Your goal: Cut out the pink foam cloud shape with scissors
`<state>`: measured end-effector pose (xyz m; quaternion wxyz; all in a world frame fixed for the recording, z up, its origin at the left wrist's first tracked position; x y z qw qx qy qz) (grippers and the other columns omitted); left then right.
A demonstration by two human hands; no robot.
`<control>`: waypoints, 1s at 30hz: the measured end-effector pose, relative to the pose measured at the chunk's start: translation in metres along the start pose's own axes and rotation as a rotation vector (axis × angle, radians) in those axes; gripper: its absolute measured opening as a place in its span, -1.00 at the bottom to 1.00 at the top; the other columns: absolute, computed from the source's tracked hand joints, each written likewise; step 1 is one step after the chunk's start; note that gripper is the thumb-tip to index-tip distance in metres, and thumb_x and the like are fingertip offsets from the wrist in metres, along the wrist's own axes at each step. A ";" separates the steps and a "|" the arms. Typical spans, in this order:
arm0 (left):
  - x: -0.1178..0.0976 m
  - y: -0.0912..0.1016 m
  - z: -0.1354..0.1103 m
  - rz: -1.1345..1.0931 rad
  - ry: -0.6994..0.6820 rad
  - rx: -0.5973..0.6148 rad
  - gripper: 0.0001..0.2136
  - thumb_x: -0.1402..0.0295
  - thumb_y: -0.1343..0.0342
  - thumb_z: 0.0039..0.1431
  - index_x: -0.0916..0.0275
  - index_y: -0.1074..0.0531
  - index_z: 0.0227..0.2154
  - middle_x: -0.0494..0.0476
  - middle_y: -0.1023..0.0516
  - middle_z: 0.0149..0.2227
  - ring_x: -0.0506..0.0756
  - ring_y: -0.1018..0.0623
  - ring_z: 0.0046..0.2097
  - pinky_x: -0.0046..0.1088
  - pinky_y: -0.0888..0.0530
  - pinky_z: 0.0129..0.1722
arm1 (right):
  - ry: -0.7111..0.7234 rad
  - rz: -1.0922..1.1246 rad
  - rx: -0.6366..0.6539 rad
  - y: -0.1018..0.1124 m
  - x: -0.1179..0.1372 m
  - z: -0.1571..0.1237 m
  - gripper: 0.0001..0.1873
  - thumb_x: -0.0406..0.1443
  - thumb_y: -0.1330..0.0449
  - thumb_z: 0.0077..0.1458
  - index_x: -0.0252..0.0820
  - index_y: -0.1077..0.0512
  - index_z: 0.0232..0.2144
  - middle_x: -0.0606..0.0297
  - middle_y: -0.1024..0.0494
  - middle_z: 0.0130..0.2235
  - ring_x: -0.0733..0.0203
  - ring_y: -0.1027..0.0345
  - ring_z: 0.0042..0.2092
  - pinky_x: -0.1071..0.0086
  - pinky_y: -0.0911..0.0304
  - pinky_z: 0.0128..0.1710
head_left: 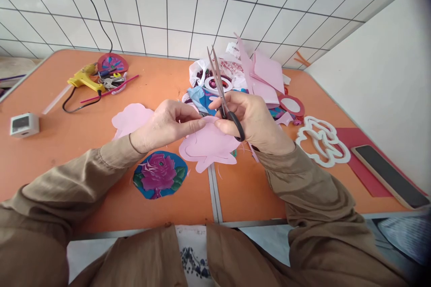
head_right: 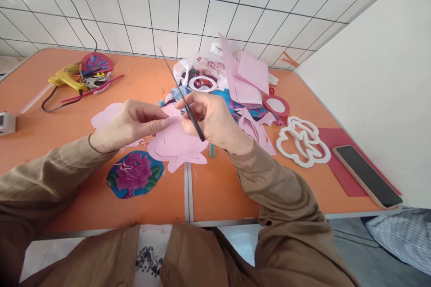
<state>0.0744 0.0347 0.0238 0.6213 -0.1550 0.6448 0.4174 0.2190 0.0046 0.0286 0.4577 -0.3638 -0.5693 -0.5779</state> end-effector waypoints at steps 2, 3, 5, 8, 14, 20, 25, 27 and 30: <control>-0.001 -0.001 0.001 0.032 -0.028 0.004 -0.76 0.27 -0.18 0.15 0.34 -0.50 -0.53 0.01 -0.38 -0.60 -0.08 -0.26 -0.54 -0.54 -0.18 -0.61 | -0.008 -0.012 0.013 -0.002 0.000 0.000 -0.75 -0.33 -0.36 -0.13 -0.11 -0.46 -0.32 0.36 -0.45 -0.48 0.26 -0.34 -0.45 0.42 -0.19 -0.56; -0.001 -0.001 0.001 0.038 -0.038 0.008 -0.75 0.27 -0.18 0.15 0.34 -0.50 -0.54 -0.01 -0.36 -0.61 -0.08 -0.24 -0.55 -0.54 -0.16 -0.62 | -0.011 -0.020 0.021 -0.003 -0.001 -0.001 -0.76 -0.33 -0.36 -0.13 -0.11 -0.46 -0.32 0.37 -0.45 -0.48 0.26 -0.33 -0.45 0.42 -0.19 -0.56; -0.001 -0.002 0.002 0.017 -0.042 0.033 -0.74 0.27 -0.18 0.15 0.32 -0.47 -0.57 -0.02 -0.34 -0.61 -0.09 -0.24 -0.56 -0.54 -0.16 -0.61 | -0.007 -0.035 0.036 -0.005 -0.001 -0.001 -0.76 -0.33 -0.36 -0.13 -0.11 -0.46 -0.33 0.37 -0.44 -0.48 0.26 -0.33 -0.45 0.42 -0.19 -0.55; 0.001 -0.004 0.003 -0.045 -0.014 0.104 -0.71 0.27 -0.19 0.14 0.30 -0.42 -0.62 -0.03 -0.34 -0.62 -0.09 -0.27 -0.56 -0.54 -0.20 -0.60 | 0.010 -0.056 0.059 -0.008 -0.001 0.000 -0.76 -0.32 -0.35 -0.13 -0.10 -0.46 -0.32 0.38 -0.44 -0.48 0.26 -0.32 -0.45 0.41 -0.20 -0.54; 0.010 -0.004 0.005 -0.054 0.116 0.221 -0.64 0.19 -0.27 0.06 0.27 -0.34 -0.67 -0.03 -0.29 -0.65 -0.07 -0.30 -0.57 -0.54 -0.24 -0.61 | 0.024 -0.071 -0.003 0.002 -0.001 0.002 -0.75 -0.27 -0.38 -0.15 -0.07 -0.46 -0.35 0.35 -0.44 -0.47 0.22 -0.34 -0.44 0.38 -0.23 -0.55; 0.022 -0.007 0.006 -0.046 0.135 0.245 -0.69 0.33 -0.26 0.03 0.28 -0.32 -0.69 -0.08 -0.20 -0.68 -0.12 -0.18 -0.60 -0.55 -0.10 -0.64 | 0.013 -0.051 -0.105 0.020 0.003 0.003 -0.75 -0.22 -0.40 -0.14 -0.07 -0.43 -0.38 0.34 -0.42 -0.45 0.22 -0.32 -0.44 0.36 -0.17 -0.54; 0.024 -0.005 0.005 -0.130 0.195 0.167 -0.83 0.38 -0.23 -0.01 0.31 -0.47 -0.63 0.00 -0.39 -0.62 -0.07 -0.37 -0.52 -0.58 -0.34 -0.52 | 0.004 -0.007 -0.143 0.025 0.001 0.005 -0.73 -0.21 -0.42 -0.15 -0.07 -0.43 -0.39 0.36 -0.39 -0.47 0.24 -0.28 -0.45 0.36 -0.14 -0.52; 0.026 -0.004 0.005 -0.163 0.220 0.154 -0.85 0.38 -0.24 -0.03 0.32 -0.49 -0.63 0.00 -0.40 -0.62 -0.08 -0.38 -0.53 -0.60 -0.35 -0.53 | 0.003 0.011 -0.150 0.025 -0.001 0.007 -0.75 -0.26 -0.41 -0.16 -0.08 -0.43 -0.40 0.37 -0.39 -0.47 0.25 -0.27 -0.46 0.36 -0.15 -0.52; 0.028 -0.004 0.005 -0.220 0.252 0.148 -0.86 0.39 -0.25 -0.04 0.32 -0.50 -0.62 0.00 -0.43 -0.62 -0.08 -0.38 -0.54 -0.61 -0.34 -0.57 | 0.004 0.040 -0.157 0.025 -0.002 0.008 -0.76 -0.33 -0.40 -0.20 -0.09 -0.44 -0.42 0.38 -0.41 -0.48 0.28 -0.25 -0.47 0.38 -0.16 -0.53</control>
Point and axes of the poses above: each hand's wrist, its own z-axis towards the middle knuckle, its own y-axis out of the back of the hand, x = y × z, the point moved 7 cm from there along z, towards the middle knuckle
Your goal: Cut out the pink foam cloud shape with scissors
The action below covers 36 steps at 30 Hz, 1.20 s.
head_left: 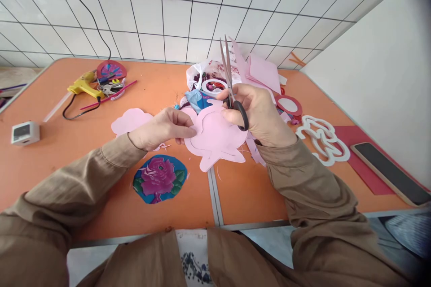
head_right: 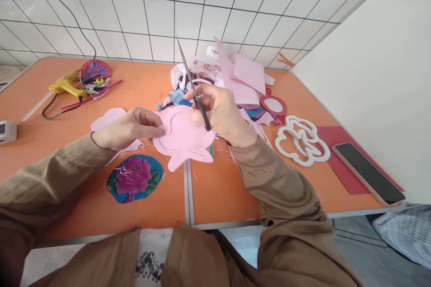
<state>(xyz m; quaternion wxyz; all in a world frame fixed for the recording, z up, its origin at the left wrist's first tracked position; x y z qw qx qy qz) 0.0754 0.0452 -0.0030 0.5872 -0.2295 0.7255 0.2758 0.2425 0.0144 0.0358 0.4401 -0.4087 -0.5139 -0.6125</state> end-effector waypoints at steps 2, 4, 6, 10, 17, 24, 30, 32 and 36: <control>0.001 0.000 0.000 -0.026 0.017 -0.001 -0.86 0.39 -0.25 -0.04 0.32 -0.49 -0.62 0.01 -0.43 -0.62 -0.08 -0.39 -0.55 -0.62 -0.34 -0.58 | 0.000 0.007 -0.008 0.000 0.000 0.001 -0.76 -0.34 -0.39 -0.22 -0.09 -0.45 -0.42 0.38 -0.42 -0.49 0.29 -0.24 -0.49 0.39 -0.16 -0.55; 0.002 0.001 0.000 -0.034 0.030 -0.010 -0.86 0.40 -0.25 -0.05 0.33 -0.49 -0.63 0.01 -0.42 -0.63 -0.09 -0.38 -0.55 -0.63 -0.33 -0.59 | -0.003 0.009 -0.012 0.000 -0.001 0.001 -0.76 -0.34 -0.39 -0.23 -0.09 -0.46 -0.42 0.38 -0.42 -0.49 0.29 -0.25 -0.49 0.40 -0.17 -0.56; 0.002 0.001 -0.001 -0.033 0.036 -0.022 -0.86 0.42 -0.25 -0.07 0.33 -0.47 -0.65 0.00 -0.40 -0.64 -0.10 -0.37 -0.56 -0.64 -0.31 -0.60 | -0.009 0.018 -0.012 -0.001 -0.002 0.001 -0.75 -0.33 -0.40 -0.24 -0.09 -0.47 -0.42 0.39 -0.43 -0.49 0.29 -0.25 -0.49 0.40 -0.17 -0.56; 0.000 0.000 -0.001 -0.004 0.040 -0.035 -0.87 0.44 -0.24 -0.10 0.33 -0.45 -0.66 -0.01 -0.37 -0.66 -0.10 -0.35 -0.58 -0.63 -0.28 -0.62 | -0.018 0.035 0.002 -0.002 -0.004 0.001 -0.72 -0.34 -0.42 -0.26 -0.09 -0.47 -0.40 0.39 -0.42 -0.50 0.29 -0.25 -0.49 0.40 -0.17 -0.55; -0.001 -0.001 0.000 0.031 0.020 -0.020 -0.83 0.43 -0.22 -0.11 0.31 -0.41 -0.70 -0.03 -0.33 -0.66 -0.09 -0.32 -0.57 -0.60 -0.27 -0.61 | 0.001 -0.029 0.030 -0.003 -0.003 0.001 -0.72 -0.22 -0.41 -0.15 -0.09 -0.42 -0.39 0.37 -0.39 -0.47 0.25 -0.29 -0.45 0.37 -0.19 -0.52; -0.003 -0.001 0.000 0.004 0.000 0.001 -0.86 0.34 -0.21 -0.04 0.28 -0.46 -0.60 -0.01 -0.41 -0.57 -0.04 -0.41 -0.47 -0.54 -0.37 -0.47 | 0.013 -0.007 0.052 -0.005 -0.007 0.002 -0.71 -0.26 -0.41 -0.16 -0.10 -0.44 -0.34 0.37 -0.41 -0.47 0.28 -0.28 -0.47 0.40 -0.21 -0.55; -0.004 -0.001 0.000 0.090 -0.038 -0.036 -0.81 0.38 -0.21 -0.07 0.30 -0.38 -0.69 -0.04 -0.28 -0.64 -0.07 -0.28 -0.52 -0.52 -0.22 -0.51 | -0.001 -0.004 0.090 -0.009 -0.010 0.001 -0.71 -0.24 -0.39 -0.14 -0.09 -0.45 -0.32 0.36 -0.41 -0.46 0.25 -0.30 -0.46 0.38 -0.19 -0.55; -0.004 -0.002 0.001 0.107 -0.044 -0.008 -0.78 0.40 -0.19 -0.09 0.29 -0.32 -0.73 -0.07 -0.22 -0.66 -0.09 -0.23 -0.55 -0.52 -0.17 -0.54 | 0.003 -0.017 0.087 -0.010 -0.009 0.000 -0.72 -0.23 -0.40 -0.14 -0.09 -0.45 -0.33 0.35 -0.41 -0.45 0.24 -0.31 -0.44 0.38 -0.19 -0.55; -0.006 -0.003 0.001 0.126 -0.058 0.008 -0.72 0.42 -0.18 -0.10 0.27 -0.22 -0.77 -0.11 -0.10 -0.68 -0.12 -0.13 -0.58 -0.53 -0.08 -0.59 | 0.012 -0.031 0.073 -0.012 -0.008 0.000 -0.74 -0.24 -0.39 -0.12 -0.09 -0.45 -0.33 0.35 -0.41 -0.45 0.24 -0.30 -0.43 0.37 -0.20 -0.53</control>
Point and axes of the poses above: each hand's wrist, its own z-axis towards the middle knuckle, its own y-axis out of the back of the hand, x = y × z, the point moved 7 cm from there along z, towards the middle knuckle
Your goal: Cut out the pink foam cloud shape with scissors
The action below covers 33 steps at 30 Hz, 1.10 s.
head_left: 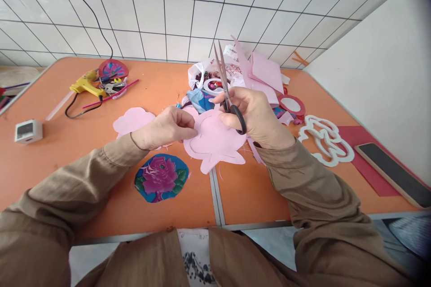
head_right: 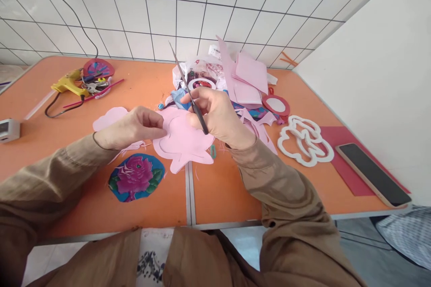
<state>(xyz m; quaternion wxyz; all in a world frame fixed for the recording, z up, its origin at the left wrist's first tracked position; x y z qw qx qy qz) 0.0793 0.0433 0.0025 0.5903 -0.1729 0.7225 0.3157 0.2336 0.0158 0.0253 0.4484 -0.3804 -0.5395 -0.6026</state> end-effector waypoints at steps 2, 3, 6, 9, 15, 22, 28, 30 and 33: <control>-0.001 0.002 -0.001 -0.016 0.000 -0.036 -0.73 0.41 -0.19 -0.11 0.27 -0.23 -0.77 -0.10 -0.14 -0.68 -0.11 -0.17 -0.58 -0.53 -0.12 -0.58 | 0.028 -0.011 -0.052 0.004 0.004 0.001 -0.75 -0.25 -0.38 -0.11 -0.10 -0.44 -0.34 0.35 -0.42 -0.44 0.25 -0.30 -0.43 0.35 -0.24 -0.49; -0.001 0.004 -0.001 -0.033 0.000 -0.069 -0.75 0.40 -0.20 -0.11 0.27 -0.26 -0.75 -0.09 -0.18 -0.68 -0.10 -0.22 -0.57 -0.53 -0.16 -0.56 | 0.065 -0.026 -0.107 0.009 0.008 0.001 -0.76 -0.25 -0.38 -0.10 -0.10 -0.43 -0.34 0.34 -0.43 -0.42 0.24 -0.32 -0.42 0.33 -0.27 -0.46; 0.001 0.015 -0.003 -0.102 0.001 -0.228 -0.80 0.38 -0.22 -0.09 0.28 -0.35 -0.69 -0.05 -0.32 -0.64 -0.07 -0.32 -0.54 -0.52 -0.25 -0.53 | 0.263 -0.138 -0.344 0.030 0.033 -0.011 -0.75 -0.28 -0.39 -0.07 -0.08 -0.43 -0.31 0.29 -0.48 -0.38 0.17 -0.39 -0.34 0.23 -0.36 -0.30; 0.005 0.029 -0.005 -0.144 -0.023 -0.394 -0.84 0.34 -0.24 -0.06 0.30 -0.43 -0.62 -0.01 -0.40 -0.62 -0.05 -0.37 -0.52 -0.51 -0.31 -0.50 | 0.345 -0.247 -0.355 0.038 0.051 -0.028 -0.80 -0.28 -0.36 0.01 -0.04 -0.48 -0.26 0.27 -0.50 -0.43 0.13 -0.40 -0.37 0.20 -0.37 -0.32; 0.003 0.049 -0.007 -0.258 -0.149 -0.535 -0.81 0.32 -0.26 -0.02 0.29 -0.45 -0.62 -0.01 -0.43 -0.60 -0.07 -0.39 -0.50 -0.53 -0.33 -0.47 | 0.087 -0.035 0.274 -0.006 0.024 -0.036 -0.55 0.06 -0.36 -0.02 -0.13 -0.51 -0.25 0.26 -0.50 -0.52 0.16 -0.38 -0.48 0.31 -0.29 -0.54; 0.000 0.053 -0.018 -0.422 -0.231 -0.647 -0.79 0.30 -0.27 0.04 0.28 -0.48 -0.60 0.00 -0.46 -0.56 -0.04 -0.45 -0.45 -0.50 -0.43 -0.36 | -0.164 0.280 0.481 -0.047 0.006 -0.038 -0.40 0.20 -0.25 0.01 -0.22 -0.40 -0.29 0.27 -0.51 -0.56 0.31 -0.30 -0.58 0.42 -0.22 -0.57; 0.004 0.049 -0.017 -0.528 -0.257 -0.675 -0.79 0.31 -0.27 0.05 0.27 -0.45 -0.61 -0.02 -0.46 -0.55 -0.03 -0.47 -0.45 -0.47 -0.48 -0.34 | -0.217 0.316 0.462 -0.051 0.004 -0.045 -0.40 0.19 -0.26 0.00 -0.23 -0.41 -0.28 0.27 -0.50 -0.58 0.28 -0.33 -0.55 0.42 -0.21 -0.56; 0.004 0.048 -0.016 -0.552 -0.261 -0.676 -0.78 0.31 -0.28 0.04 0.27 -0.44 -0.61 -0.02 -0.46 -0.55 -0.04 -0.47 -0.44 -0.48 -0.48 -0.34 | -0.204 0.325 0.464 -0.051 0.004 -0.046 -0.42 0.17 -0.26 0.02 -0.23 -0.41 -0.26 0.27 -0.51 -0.57 0.29 -0.33 -0.55 0.42 -0.21 -0.55; 0.003 0.047 -0.016 -0.563 -0.269 -0.667 -0.78 0.32 -0.28 0.05 0.27 -0.43 -0.61 -0.03 -0.46 -0.54 -0.05 -0.47 -0.45 -0.50 -0.48 -0.35 | -0.202 0.317 0.450 -0.050 0.003 -0.045 -0.41 0.19 -0.27 0.00 -0.22 -0.40 -0.29 0.28 -0.51 -0.58 0.31 -0.32 -0.57 0.43 -0.20 -0.56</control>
Point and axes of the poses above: each hand's wrist, its own z-axis towards the middle knuckle, its own y-axis out of the back of the hand, x = y × z, the point moved 7 cm from there along z, towards the middle knuckle
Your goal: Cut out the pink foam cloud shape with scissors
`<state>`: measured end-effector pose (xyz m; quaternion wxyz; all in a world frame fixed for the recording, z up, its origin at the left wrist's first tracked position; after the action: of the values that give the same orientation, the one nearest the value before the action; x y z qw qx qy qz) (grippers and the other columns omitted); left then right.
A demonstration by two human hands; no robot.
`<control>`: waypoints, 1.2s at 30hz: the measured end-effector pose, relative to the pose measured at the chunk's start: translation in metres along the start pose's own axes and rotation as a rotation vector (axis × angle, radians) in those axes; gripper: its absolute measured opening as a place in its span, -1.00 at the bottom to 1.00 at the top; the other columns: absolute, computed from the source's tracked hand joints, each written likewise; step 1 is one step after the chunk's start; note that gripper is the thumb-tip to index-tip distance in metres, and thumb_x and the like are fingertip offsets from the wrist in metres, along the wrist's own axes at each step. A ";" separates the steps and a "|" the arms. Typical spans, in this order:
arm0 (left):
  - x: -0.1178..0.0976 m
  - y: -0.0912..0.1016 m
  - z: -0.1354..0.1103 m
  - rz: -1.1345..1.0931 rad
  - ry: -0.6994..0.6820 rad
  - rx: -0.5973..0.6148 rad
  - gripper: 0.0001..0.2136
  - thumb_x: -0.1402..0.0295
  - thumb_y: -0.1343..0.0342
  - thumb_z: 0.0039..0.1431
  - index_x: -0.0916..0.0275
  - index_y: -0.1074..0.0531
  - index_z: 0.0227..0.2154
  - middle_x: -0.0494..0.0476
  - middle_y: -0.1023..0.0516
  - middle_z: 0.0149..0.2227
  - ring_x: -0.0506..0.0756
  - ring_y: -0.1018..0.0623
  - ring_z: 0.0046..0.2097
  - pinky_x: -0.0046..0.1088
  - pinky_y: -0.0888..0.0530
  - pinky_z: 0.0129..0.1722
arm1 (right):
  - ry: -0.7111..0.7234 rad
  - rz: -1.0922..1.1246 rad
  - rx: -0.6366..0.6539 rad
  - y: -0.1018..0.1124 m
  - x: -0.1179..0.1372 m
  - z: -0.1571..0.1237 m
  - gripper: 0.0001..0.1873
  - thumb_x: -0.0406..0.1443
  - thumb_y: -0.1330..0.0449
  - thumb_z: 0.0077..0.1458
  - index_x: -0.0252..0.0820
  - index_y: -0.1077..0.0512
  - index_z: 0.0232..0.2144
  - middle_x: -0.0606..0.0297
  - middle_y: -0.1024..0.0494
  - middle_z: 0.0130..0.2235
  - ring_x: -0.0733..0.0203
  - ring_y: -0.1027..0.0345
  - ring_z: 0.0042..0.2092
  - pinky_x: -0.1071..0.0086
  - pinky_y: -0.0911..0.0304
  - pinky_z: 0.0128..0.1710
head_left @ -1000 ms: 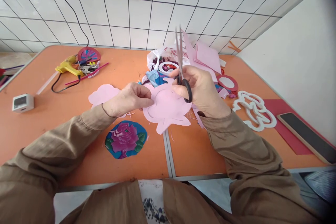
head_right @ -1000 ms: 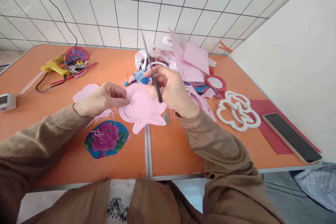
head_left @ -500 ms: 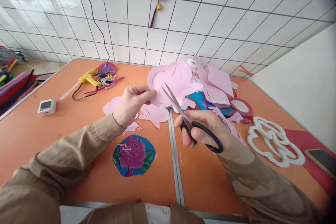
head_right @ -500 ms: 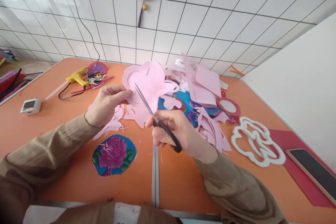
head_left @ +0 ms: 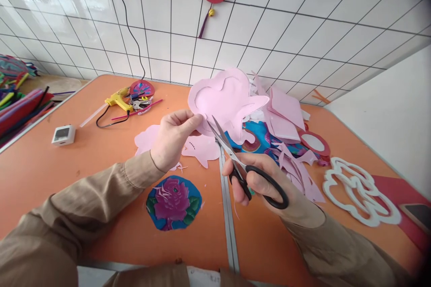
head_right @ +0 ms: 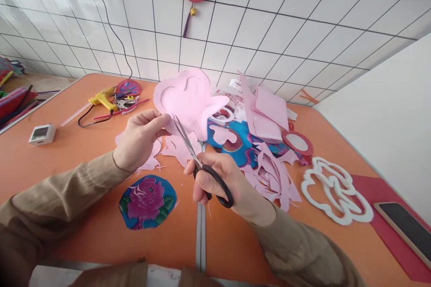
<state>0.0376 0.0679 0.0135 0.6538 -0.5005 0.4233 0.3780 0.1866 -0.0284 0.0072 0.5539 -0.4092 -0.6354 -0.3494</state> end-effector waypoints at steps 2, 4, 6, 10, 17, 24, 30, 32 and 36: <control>0.000 0.000 -0.001 -0.003 0.002 0.003 -0.78 0.32 -0.28 0.05 0.27 -0.44 -0.60 -0.03 -0.46 -0.54 -0.05 -0.47 -0.45 -0.51 -0.48 -0.35 | -0.001 -0.002 -0.005 0.001 -0.001 0.001 -0.41 0.19 -0.27 0.00 -0.22 -0.40 -0.29 0.28 -0.51 -0.58 0.31 -0.32 -0.56 0.43 -0.20 -0.56; 0.000 0.000 -0.001 -0.012 0.012 0.004 -0.78 0.31 -0.29 0.05 0.27 -0.44 -0.60 -0.03 -0.46 -0.54 -0.06 -0.48 -0.45 -0.52 -0.48 -0.36 | 0.018 0.005 0.005 0.000 -0.001 0.001 -0.42 0.17 -0.26 0.02 -0.22 -0.40 -0.28 0.27 -0.52 -0.57 0.30 -0.32 -0.56 0.44 -0.20 -0.56; 0.002 0.000 -0.001 -0.029 0.022 0.006 -0.78 0.30 -0.30 0.03 0.27 -0.44 -0.60 -0.03 -0.46 -0.54 -0.06 -0.48 -0.44 -0.53 -0.49 -0.36 | 0.045 0.021 0.022 -0.001 -0.001 0.002 -0.45 0.16 -0.25 0.05 -0.22 -0.40 -0.27 0.28 -0.52 -0.56 0.31 -0.31 -0.57 0.43 -0.19 -0.57; 0.004 -0.001 -0.001 -0.066 0.042 0.007 -0.78 0.28 -0.32 0.00 0.28 -0.47 -0.60 -0.01 -0.47 -0.53 -0.06 -0.48 -0.43 -0.54 -0.50 -0.35 | 0.063 0.071 0.031 -0.003 -0.003 0.002 -0.47 0.14 -0.24 0.07 -0.22 -0.41 -0.27 0.28 -0.51 -0.57 0.31 -0.28 -0.58 0.42 -0.16 -0.58; 0.005 -0.002 -0.002 -0.106 0.054 0.016 -0.78 0.25 -0.36 -0.03 0.26 -0.51 -0.59 0.00 -0.51 -0.51 -0.04 -0.51 -0.41 -0.53 -0.50 -0.35 | 0.060 0.134 -0.004 -0.009 -0.003 0.001 -0.49 0.12 -0.25 0.08 -0.22 -0.43 -0.27 0.30 -0.49 -0.57 0.30 -0.29 -0.55 0.42 -0.18 -0.55; 0.009 -0.003 -0.003 -0.103 0.075 0.014 -0.78 0.23 -0.37 -0.04 0.24 -0.52 -0.59 0.02 -0.55 -0.50 -0.03 -0.51 -0.39 -0.50 -0.49 -0.32 | 0.044 0.155 -0.024 -0.014 -0.007 0.001 -0.47 0.15 -0.24 0.08 -0.20 -0.41 -0.27 0.30 -0.47 -0.57 0.29 -0.29 -0.56 0.40 -0.21 -0.55; 0.011 -0.002 -0.001 -0.117 0.111 0.015 -0.75 0.20 -0.40 -0.09 0.25 -0.51 -0.59 0.02 -0.53 -0.51 -0.03 -0.51 -0.40 -0.50 -0.48 -0.33 | 0.025 0.131 -0.026 -0.014 -0.008 0.003 -0.45 0.16 -0.22 0.08 -0.22 -0.39 -0.26 0.29 -0.49 -0.56 0.29 -0.29 -0.56 0.38 -0.24 -0.52; 0.011 -0.001 0.000 -0.121 0.125 0.000 -0.73 0.19 -0.41 -0.13 0.26 -0.49 -0.60 0.01 -0.52 -0.52 -0.03 -0.49 -0.42 -0.50 -0.48 -0.34 | 0.026 0.088 -0.030 -0.015 -0.009 0.002 -0.44 0.18 -0.21 0.08 -0.22 -0.39 -0.26 0.29 -0.48 -0.56 0.28 -0.30 -0.56 0.37 -0.25 -0.53; 0.012 0.003 0.001 -0.125 0.140 -0.045 -0.71 0.20 -0.43 -0.19 0.26 -0.46 -0.63 -0.02 -0.46 -0.55 -0.05 -0.46 -0.44 -0.52 -0.47 -0.37 | 0.250 -0.123 -0.198 -0.009 0.006 -0.005 -0.57 0.09 -0.27 0.08 -0.13 -0.41 -0.27 0.30 -0.48 -0.55 0.24 -0.33 -0.54 0.33 -0.26 -0.55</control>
<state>0.0395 0.0706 0.0018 0.6335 -0.5657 0.4272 0.3101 0.1808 -0.0359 0.0140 0.5631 -0.3754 -0.5479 -0.4917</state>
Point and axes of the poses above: each hand's wrist, its own z-axis towards the middle knuckle, its own y-axis out of the back of the hand, x = y × z, the point moved 7 cm from there along z, towards the middle knuckle
